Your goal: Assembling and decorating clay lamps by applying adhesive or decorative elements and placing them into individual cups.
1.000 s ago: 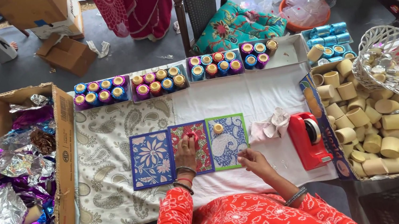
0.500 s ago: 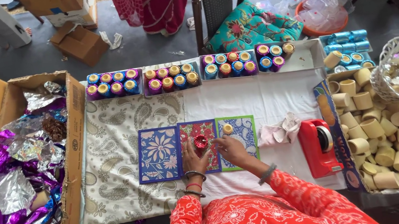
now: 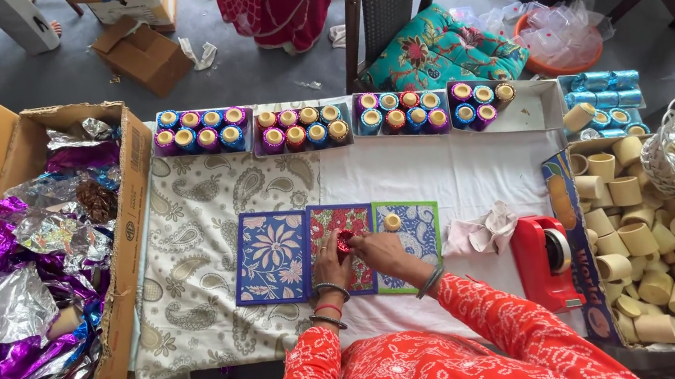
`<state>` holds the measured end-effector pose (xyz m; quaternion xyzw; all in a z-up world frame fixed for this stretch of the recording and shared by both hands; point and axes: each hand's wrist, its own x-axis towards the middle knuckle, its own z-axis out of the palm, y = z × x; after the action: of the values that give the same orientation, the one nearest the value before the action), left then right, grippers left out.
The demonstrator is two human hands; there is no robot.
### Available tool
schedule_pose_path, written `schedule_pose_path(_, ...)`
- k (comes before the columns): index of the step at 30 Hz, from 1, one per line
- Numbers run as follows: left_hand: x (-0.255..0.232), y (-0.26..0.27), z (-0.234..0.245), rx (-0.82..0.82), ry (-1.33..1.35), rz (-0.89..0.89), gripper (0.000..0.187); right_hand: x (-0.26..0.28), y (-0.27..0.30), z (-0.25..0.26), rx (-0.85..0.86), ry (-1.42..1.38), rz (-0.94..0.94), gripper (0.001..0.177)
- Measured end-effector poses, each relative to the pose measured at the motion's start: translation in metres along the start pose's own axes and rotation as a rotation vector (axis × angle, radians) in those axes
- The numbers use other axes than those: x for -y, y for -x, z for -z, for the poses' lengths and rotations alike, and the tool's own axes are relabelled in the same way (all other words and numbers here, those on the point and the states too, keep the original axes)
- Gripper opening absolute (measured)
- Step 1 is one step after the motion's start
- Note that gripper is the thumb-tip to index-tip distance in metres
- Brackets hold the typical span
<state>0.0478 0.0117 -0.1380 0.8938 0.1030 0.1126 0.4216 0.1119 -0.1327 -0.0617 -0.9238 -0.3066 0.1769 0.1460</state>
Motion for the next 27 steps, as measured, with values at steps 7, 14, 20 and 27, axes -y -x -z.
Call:
schedule_pose_path(7,0.013,0.000,-0.008,0.036,-0.003,0.016,0.079,-0.006,0.004,-0.024,-0.094,-0.128,0.075,0.031)
schedule_pose_path(14,0.015,0.004,-0.009,0.036,-0.020,-0.002,0.081,0.004,0.009,-0.010,0.003,-0.080,0.041,0.042)
schedule_pose_path(20,-0.001,-0.003,0.001,0.078,-0.022,0.066,0.089,-0.026,0.006,-0.021,-0.034,-0.646,-0.080,0.042)
schedule_pose_path(27,-0.008,-0.002,-0.004,0.055,0.016,0.200,0.104,-0.073,0.021,-0.010,-0.471,-0.216,-0.249,0.034)
